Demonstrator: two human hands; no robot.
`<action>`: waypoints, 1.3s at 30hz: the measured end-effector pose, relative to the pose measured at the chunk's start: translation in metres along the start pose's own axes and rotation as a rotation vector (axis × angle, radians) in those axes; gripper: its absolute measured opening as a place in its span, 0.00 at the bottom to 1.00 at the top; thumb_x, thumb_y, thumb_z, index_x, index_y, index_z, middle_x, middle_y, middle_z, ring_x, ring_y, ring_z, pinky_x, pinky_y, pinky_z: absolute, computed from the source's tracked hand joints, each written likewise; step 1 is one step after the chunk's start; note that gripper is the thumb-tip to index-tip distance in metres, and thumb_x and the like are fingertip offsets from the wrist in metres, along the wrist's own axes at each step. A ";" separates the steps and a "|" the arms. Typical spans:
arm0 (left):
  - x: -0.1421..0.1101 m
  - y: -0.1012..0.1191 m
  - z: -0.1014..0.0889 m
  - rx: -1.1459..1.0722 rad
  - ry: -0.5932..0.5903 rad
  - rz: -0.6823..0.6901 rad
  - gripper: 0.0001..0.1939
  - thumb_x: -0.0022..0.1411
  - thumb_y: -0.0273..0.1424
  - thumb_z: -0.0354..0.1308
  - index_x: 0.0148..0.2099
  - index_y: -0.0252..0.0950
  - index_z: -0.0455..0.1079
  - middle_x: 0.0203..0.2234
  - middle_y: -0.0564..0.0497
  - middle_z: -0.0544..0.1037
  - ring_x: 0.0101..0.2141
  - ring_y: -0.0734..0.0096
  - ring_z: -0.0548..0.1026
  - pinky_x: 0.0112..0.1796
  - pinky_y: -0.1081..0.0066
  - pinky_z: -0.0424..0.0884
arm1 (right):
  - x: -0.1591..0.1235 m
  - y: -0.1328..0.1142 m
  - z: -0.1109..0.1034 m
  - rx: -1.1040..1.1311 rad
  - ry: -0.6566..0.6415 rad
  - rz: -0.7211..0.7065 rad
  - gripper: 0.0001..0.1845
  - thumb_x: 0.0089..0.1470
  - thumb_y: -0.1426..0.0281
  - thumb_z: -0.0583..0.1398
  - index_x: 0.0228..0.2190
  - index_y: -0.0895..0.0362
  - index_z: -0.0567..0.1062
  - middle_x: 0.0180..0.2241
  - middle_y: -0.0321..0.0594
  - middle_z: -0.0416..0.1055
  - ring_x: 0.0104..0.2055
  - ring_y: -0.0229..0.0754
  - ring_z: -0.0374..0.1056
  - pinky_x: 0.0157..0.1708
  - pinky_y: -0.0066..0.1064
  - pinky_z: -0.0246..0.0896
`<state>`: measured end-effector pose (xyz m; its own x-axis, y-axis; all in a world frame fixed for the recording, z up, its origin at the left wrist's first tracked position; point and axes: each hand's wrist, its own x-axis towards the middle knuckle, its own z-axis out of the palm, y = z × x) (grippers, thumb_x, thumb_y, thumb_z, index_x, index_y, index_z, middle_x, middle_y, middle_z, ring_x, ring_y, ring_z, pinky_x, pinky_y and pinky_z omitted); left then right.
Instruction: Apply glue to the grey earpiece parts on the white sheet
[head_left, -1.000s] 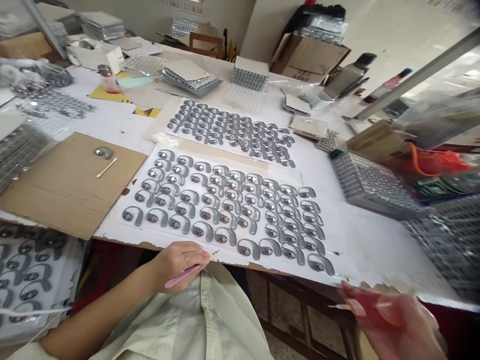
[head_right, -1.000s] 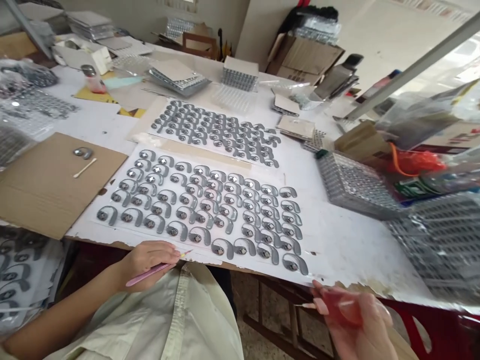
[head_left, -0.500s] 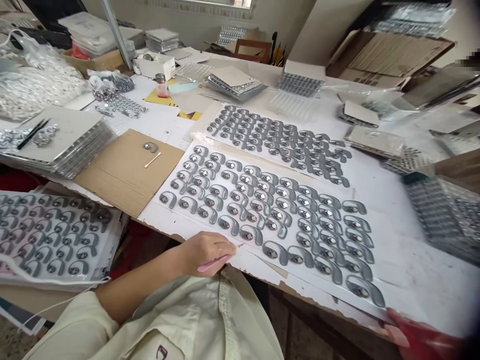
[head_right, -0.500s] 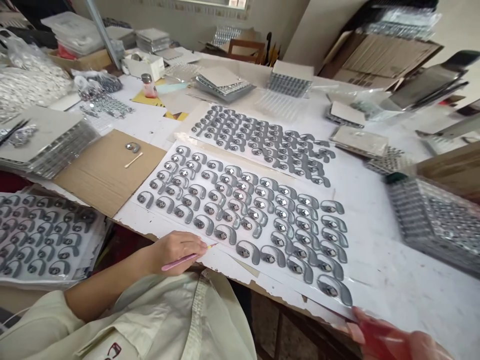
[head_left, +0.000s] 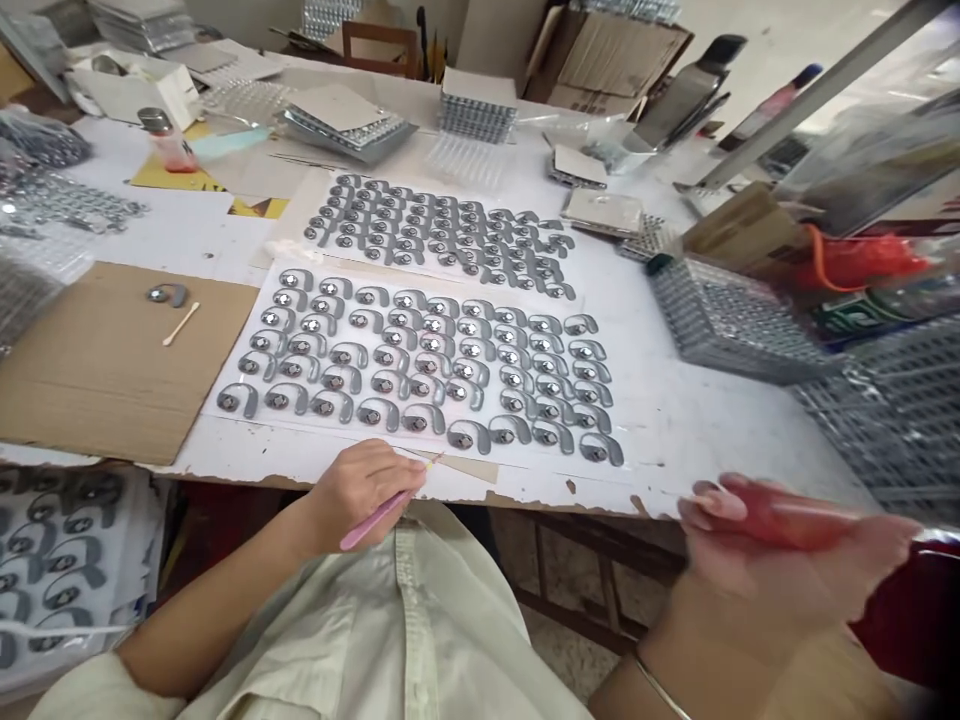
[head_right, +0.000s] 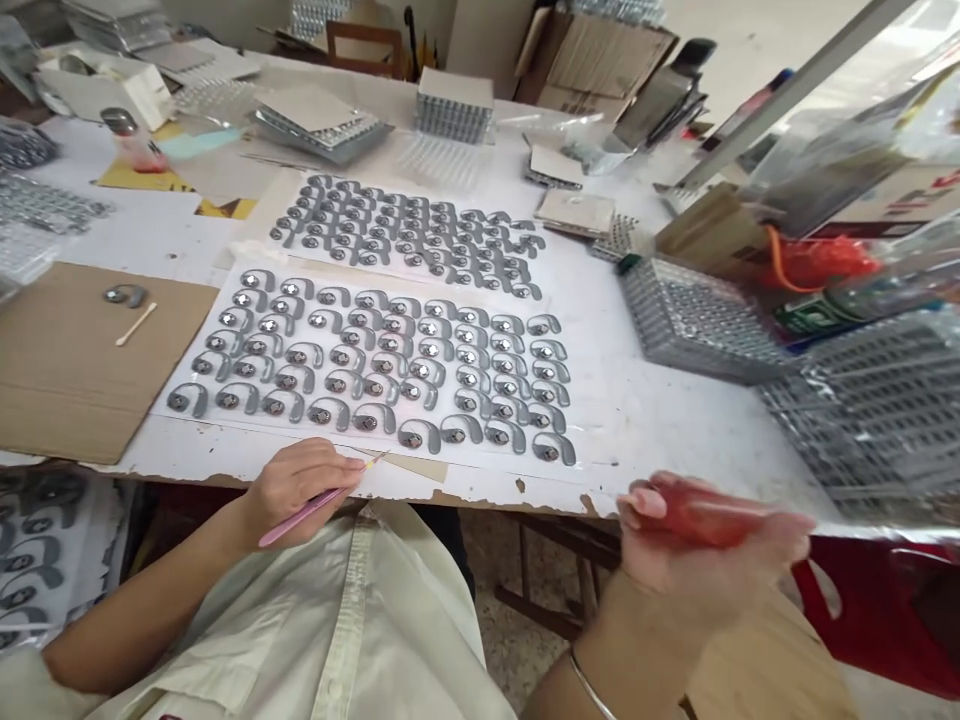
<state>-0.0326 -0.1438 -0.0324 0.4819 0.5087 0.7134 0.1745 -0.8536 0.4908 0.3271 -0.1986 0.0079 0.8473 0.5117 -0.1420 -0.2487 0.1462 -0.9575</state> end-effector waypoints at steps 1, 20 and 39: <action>0.004 0.001 0.005 0.016 -0.004 0.013 0.11 0.58 0.17 0.56 0.43 0.32 0.70 0.35 0.44 0.81 0.33 0.69 0.79 0.33 0.70 0.76 | -0.006 0.004 0.012 0.040 -0.043 -0.059 0.31 0.34 0.37 0.59 0.13 0.54 0.68 0.16 0.37 0.63 0.15 0.34 0.60 0.09 0.26 0.52; 0.014 0.002 0.036 0.176 -0.014 0.019 0.10 0.57 0.15 0.57 0.41 0.29 0.70 0.33 0.41 0.80 0.28 0.68 0.76 0.26 0.69 0.70 | -0.065 0.066 0.120 0.019 -0.608 -0.262 0.20 0.45 0.50 0.64 0.33 0.51 0.73 0.27 0.34 0.69 0.27 0.36 0.67 0.23 0.28 0.63; 0.021 0.015 0.042 0.478 -0.169 0.122 0.10 0.63 0.18 0.49 0.32 0.29 0.70 0.27 0.43 0.77 0.23 0.69 0.70 0.24 0.68 0.61 | -0.070 0.079 0.113 -0.187 -0.840 -0.854 0.10 0.52 0.61 0.62 0.32 0.54 0.74 0.25 0.37 0.70 0.26 0.41 0.65 0.25 0.37 0.59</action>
<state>0.0161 -0.1509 -0.0306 0.6483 0.4106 0.6411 0.4618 -0.8816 0.0977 0.1951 -0.1269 -0.0293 0.1191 0.7101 0.6940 0.3724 0.6160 -0.6942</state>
